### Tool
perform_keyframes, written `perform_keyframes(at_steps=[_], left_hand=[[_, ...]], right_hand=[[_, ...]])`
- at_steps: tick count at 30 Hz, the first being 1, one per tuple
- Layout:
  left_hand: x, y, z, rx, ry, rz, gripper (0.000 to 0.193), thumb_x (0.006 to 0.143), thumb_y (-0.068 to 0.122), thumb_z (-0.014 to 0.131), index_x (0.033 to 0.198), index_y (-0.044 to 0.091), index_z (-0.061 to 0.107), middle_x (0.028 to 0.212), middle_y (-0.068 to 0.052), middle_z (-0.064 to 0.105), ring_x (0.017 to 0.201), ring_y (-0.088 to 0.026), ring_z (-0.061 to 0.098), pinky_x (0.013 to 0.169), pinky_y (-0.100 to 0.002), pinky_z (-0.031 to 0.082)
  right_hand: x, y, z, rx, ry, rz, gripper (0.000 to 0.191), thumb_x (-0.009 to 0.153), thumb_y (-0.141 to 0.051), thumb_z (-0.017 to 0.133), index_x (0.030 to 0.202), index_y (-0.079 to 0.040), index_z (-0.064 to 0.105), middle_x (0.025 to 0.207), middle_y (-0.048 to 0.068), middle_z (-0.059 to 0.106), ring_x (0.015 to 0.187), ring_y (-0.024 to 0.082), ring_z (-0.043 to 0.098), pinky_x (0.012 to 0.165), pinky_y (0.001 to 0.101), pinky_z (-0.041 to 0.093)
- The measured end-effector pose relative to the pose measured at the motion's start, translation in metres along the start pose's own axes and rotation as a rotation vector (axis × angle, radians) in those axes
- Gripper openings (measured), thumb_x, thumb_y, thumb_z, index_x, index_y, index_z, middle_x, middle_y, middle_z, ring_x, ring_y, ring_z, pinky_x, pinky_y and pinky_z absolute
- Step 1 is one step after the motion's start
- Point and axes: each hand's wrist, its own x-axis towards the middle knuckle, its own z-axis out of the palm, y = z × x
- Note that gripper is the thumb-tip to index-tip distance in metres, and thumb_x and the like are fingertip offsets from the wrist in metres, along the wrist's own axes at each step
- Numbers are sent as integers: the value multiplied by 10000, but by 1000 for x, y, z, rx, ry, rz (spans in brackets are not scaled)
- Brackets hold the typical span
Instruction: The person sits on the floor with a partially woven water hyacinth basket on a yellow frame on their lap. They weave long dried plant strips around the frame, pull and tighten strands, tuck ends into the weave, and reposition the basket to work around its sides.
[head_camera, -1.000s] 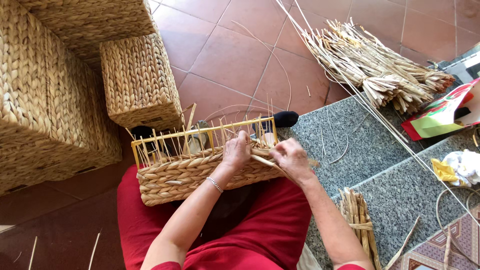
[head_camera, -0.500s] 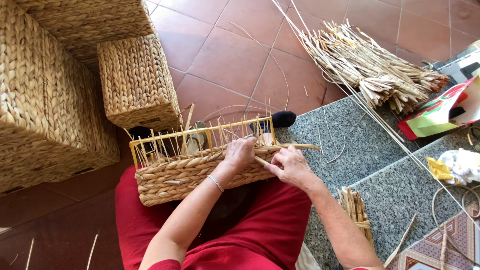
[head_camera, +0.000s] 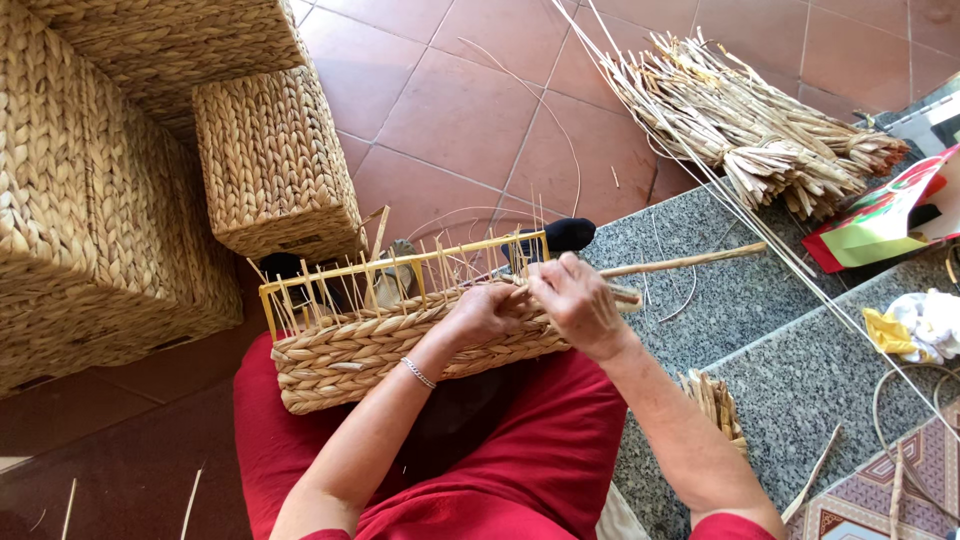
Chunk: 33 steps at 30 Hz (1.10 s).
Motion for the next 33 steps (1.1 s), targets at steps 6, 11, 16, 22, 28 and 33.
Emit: perform_keyframes(at_steps=[6,11,16,22,28,33], left_hand=[[5,5,33,359,322,-1,156,862,258,757,919,124,700,863,-91,706,891,-316,675,792,-470,525],[-7,-14,36,258,509,282,310,869,163,718,1153,74,631,1011,-118,664,968,-326,675,806,-465,534],[-15,-19,33,478,587,630,226,825,135,726,1021,82,628,1192,-144,668,1007,-314,687,797,-425,575],[-17,-19,31,489,543,696,124,887,40,649,990,33,582,1171,-161,680,1015,-305,705,782,-396,588],[2,-19,34,420,464,406,58,942,19,593,987,50,576,838,-146,669,809,-309,708,691,-433,557],[30,5,38,443,659,326,156,840,46,609,991,65,576,852,-167,668,816,-360,691,679,-470,557]], right_hand=[[0,55,7,761,-510,853,95,834,-168,800,871,-83,782,735,89,728,695,229,655,629,373,527],[-14,54,22,555,-255,637,110,859,-147,766,942,-76,764,871,106,748,785,263,709,692,331,541],[-23,25,27,250,-97,241,170,797,-229,789,920,-140,712,875,40,744,818,242,711,759,468,513],[-24,21,51,216,-74,304,203,896,-276,781,905,-125,646,842,90,637,814,287,669,714,420,542],[-46,14,61,375,-103,572,240,904,-303,766,934,-97,647,810,92,691,705,267,710,615,390,563],[-61,18,50,512,-245,893,268,881,-346,777,927,-90,712,751,106,727,670,260,733,635,378,571]])
